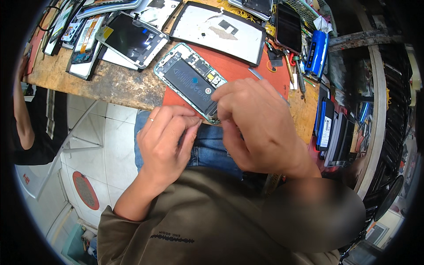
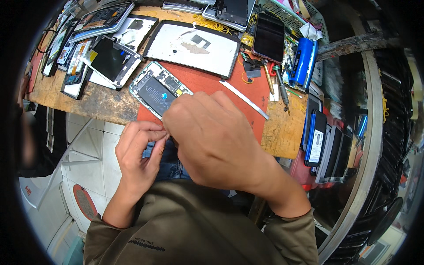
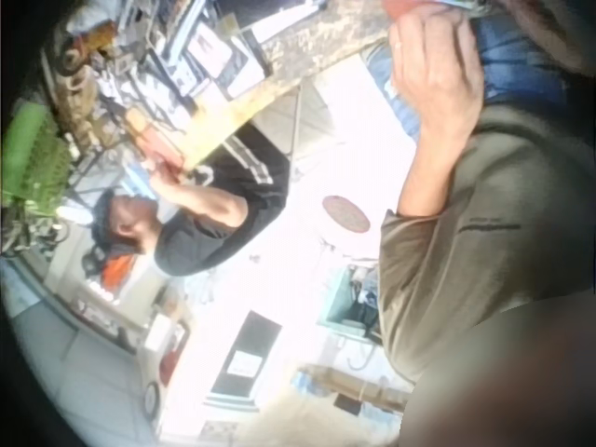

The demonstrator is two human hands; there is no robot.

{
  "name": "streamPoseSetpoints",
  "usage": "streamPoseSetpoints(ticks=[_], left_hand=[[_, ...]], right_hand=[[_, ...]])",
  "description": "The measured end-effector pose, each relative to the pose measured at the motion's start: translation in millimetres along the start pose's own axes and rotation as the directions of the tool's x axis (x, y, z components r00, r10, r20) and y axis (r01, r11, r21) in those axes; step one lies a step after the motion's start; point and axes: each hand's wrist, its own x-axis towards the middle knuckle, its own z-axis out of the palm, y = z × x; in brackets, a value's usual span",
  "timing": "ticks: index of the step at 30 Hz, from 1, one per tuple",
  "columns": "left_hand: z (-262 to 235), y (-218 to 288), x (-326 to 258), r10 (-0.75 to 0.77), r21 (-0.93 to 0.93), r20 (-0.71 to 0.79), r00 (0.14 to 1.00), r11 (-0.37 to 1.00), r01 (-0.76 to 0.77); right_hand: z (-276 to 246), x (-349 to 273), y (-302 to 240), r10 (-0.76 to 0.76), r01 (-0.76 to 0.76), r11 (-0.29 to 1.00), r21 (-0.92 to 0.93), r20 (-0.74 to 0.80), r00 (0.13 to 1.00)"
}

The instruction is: The person uses a screwdriver to remove screws from a disassembled smartphone and manipulates internal components with their fingers. They repeatedly adjust the motherboard and connectors while working at a cluttered repair bench.

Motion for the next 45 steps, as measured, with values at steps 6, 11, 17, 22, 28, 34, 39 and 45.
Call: streamPoseSetpoints(ticks=[6, 11, 17, 22, 28, 34, 39, 45], left_hand=[[2.9, -1.5, 3.0, -0.003, -0.014, 0.004, 1.000, 1.000, 0.003], [3.0, -0.3, 7.0, 0.008, -0.037, 0.003, 1.000, 0.999, -0.008], [6.1, 1.4, 9.4, -0.028, -0.079, 0.006, 1.000, 0.996, 0.029], [6.2, -2.1, 9.3, -0.058, -0.093, -0.041, 0.997, 0.994, 0.054], [-2.2, -12.6, 15.8, -0.038, -0.016, -0.087, 0.995, 0.999, 0.037], [-7.4, -17.4, 20.7, -0.010, 0.078, -0.087, 0.996, 0.997, 0.017], [-7.8, -18.1, 20.2, 0.007, 0.107, -0.064, 0.998, 0.994, 0.000], [-5.9, -19.6, 20.3, 0.036, 0.126, -0.058, 0.998, 0.992, -0.029]], right_hand=[[-2.7, -4.5, 5.8, 0.057, -0.064, 0.977, 0.202, 0.042, 0.998], [1.7, -4.5, 7.8, 0.094, -0.039, 0.912, 0.408, -0.116, 0.989], [-1.8, -5.5, 15.7, 0.137, -0.093, 0.946, 0.312, -0.123, 0.983], [-0.7, -6.9, 29.1, 0.121, -0.089, 0.974, 0.209, -0.148, 0.982], [5.4, -6.8, 31.1, 0.113, -0.081, 0.979, 0.189, -0.167, 0.979], [2.8, -4.6, 29.3, 0.060, -0.037, 0.988, 0.150, -0.151, 0.987], [3.7, -4.3, 28.4, 0.066, -0.041, 0.987, 0.155, -0.160, 0.985], [2.4, -5.0, 25.9, 0.067, -0.048, 0.990, 0.129, -0.147, 0.987]])
